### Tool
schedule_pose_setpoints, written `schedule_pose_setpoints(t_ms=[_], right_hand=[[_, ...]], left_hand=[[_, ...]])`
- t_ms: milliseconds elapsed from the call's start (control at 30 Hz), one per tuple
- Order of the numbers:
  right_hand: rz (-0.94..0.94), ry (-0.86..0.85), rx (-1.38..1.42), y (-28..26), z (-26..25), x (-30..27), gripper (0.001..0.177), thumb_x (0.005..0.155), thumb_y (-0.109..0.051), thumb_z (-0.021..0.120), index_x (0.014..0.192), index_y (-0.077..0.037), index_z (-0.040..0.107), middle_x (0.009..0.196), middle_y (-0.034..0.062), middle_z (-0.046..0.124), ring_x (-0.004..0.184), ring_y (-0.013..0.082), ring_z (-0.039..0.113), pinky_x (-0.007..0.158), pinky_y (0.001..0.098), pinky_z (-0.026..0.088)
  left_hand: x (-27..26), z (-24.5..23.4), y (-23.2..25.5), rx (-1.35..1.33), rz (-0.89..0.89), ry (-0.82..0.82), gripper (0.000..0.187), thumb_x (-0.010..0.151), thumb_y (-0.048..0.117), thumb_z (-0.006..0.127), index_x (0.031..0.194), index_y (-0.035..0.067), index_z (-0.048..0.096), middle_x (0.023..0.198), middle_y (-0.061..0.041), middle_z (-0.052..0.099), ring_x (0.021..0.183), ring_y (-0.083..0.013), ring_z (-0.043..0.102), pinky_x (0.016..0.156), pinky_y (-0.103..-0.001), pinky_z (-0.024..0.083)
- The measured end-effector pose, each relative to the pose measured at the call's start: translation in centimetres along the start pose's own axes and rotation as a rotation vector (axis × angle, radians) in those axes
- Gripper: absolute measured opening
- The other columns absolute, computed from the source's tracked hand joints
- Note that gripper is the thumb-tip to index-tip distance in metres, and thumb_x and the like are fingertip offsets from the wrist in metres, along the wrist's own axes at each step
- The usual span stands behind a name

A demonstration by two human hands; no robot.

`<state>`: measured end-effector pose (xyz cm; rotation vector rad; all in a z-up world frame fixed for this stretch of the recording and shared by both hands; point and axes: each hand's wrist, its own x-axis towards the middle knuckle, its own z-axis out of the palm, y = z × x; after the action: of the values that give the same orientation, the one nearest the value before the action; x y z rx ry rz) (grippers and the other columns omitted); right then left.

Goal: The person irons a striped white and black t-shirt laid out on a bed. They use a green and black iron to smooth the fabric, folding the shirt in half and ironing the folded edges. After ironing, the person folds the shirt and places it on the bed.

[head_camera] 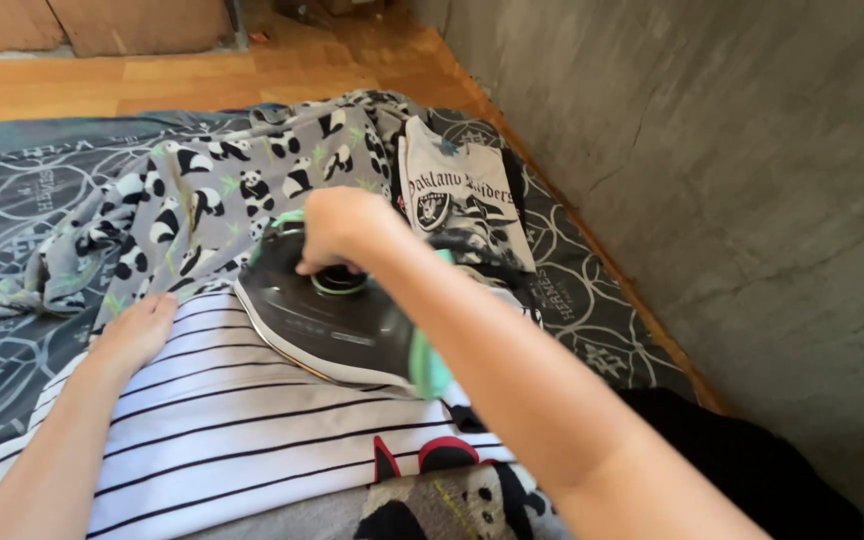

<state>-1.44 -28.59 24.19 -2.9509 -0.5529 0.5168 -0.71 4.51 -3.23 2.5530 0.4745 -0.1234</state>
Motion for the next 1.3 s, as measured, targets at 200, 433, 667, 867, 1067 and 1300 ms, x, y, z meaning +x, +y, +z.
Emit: schedule_pose_setpoints(t_ms=[200, 433, 667, 867, 1067, 1300], right_hand=[[-0.059, -0.107, -0.063, -0.2, -0.8, -1.4, 0.043, 0.077, -0.042, 0.084, 0.065, -0.002, 0.075, 0.064, 0.0091, 0.074, 0.063, 0.0226, 0.072, 0.065, 0.0393, 0.057], [-0.115, -0.115, -0.097, 0.8, -0.3, -1.7, 0.05, 0.078, -0.047, 0.083, 0.062, -0.001, 0.074, 0.063, 0.0105, 0.073, 0.062, 0.0232, 0.071, 0.066, 0.0396, 0.057], [-0.048, -0.14, -0.029, -2.0, 0.3, 2.1, 0.046, 0.081, -0.044, 0.082, 0.062, -0.004, 0.071, 0.064, 0.0082, 0.073, 0.06, 0.0221, 0.071, 0.06, 0.039, 0.057], [-0.273, -0.2, -0.083, -0.2, -1.1, -2.5, 0.05, 0.077, -0.044, 0.085, 0.061, 0.001, 0.07, 0.061, 0.0101, 0.071, 0.054, 0.0216, 0.071, 0.056, 0.0359, 0.056], [-0.2, -0.016, -0.033, -5.8, 0.6, 0.7, 0.04, 0.074, -0.04, 0.086, 0.066, -0.003, 0.072, 0.064, 0.0091, 0.073, 0.056, 0.0216, 0.072, 0.058, 0.0364, 0.058], [-0.224, -0.217, -0.07, -7.1, 0.1, -0.6, 0.038, 0.081, -0.038, 0.081, 0.066, -0.003, 0.074, 0.066, 0.0079, 0.075, 0.06, 0.0207, 0.073, 0.061, 0.0373, 0.058]], left_hand=[[-0.6, -0.2, 0.3, -0.009, -0.017, -0.002, 0.06, 0.103, 0.053, 0.033, 0.146, 0.02, 0.056, 0.151, -0.018, 0.055, 0.141, -0.0404, 0.047, 0.117, -0.055, 0.032], [1.3, 0.6, -1.9, -0.111, 0.055, -0.001, 0.057, 0.102, 0.048, 0.036, 0.146, 0.018, 0.056, 0.151, -0.017, 0.055, 0.142, -0.0386, 0.048, 0.119, -0.048, 0.034], [0.5, -0.1, -1.5, -0.082, 0.006, -0.011, 0.057, 0.103, 0.048, 0.035, 0.146, 0.018, 0.057, 0.15, -0.017, 0.055, 0.142, -0.0385, 0.046, 0.118, -0.05, 0.031], [3.4, 1.6, -6.5, -0.087, 0.057, 0.047, 0.054, 0.104, 0.041, 0.035, 0.137, 0.009, 0.064, 0.143, -0.023, 0.059, 0.136, -0.0419, 0.052, 0.115, -0.047, 0.037], [6.8, 2.8, -10.5, 0.096, 0.097, 0.069, 0.053, 0.104, 0.031, 0.034, 0.126, 0.001, 0.072, 0.139, -0.029, 0.062, 0.131, -0.0457, 0.057, 0.113, -0.048, 0.042], [6.6, 3.8, -10.3, -0.015, 0.026, 0.124, 0.057, 0.104, 0.04, 0.037, 0.131, 0.001, 0.066, 0.138, -0.03, 0.061, 0.13, -0.0469, 0.055, 0.11, -0.05, 0.041]])
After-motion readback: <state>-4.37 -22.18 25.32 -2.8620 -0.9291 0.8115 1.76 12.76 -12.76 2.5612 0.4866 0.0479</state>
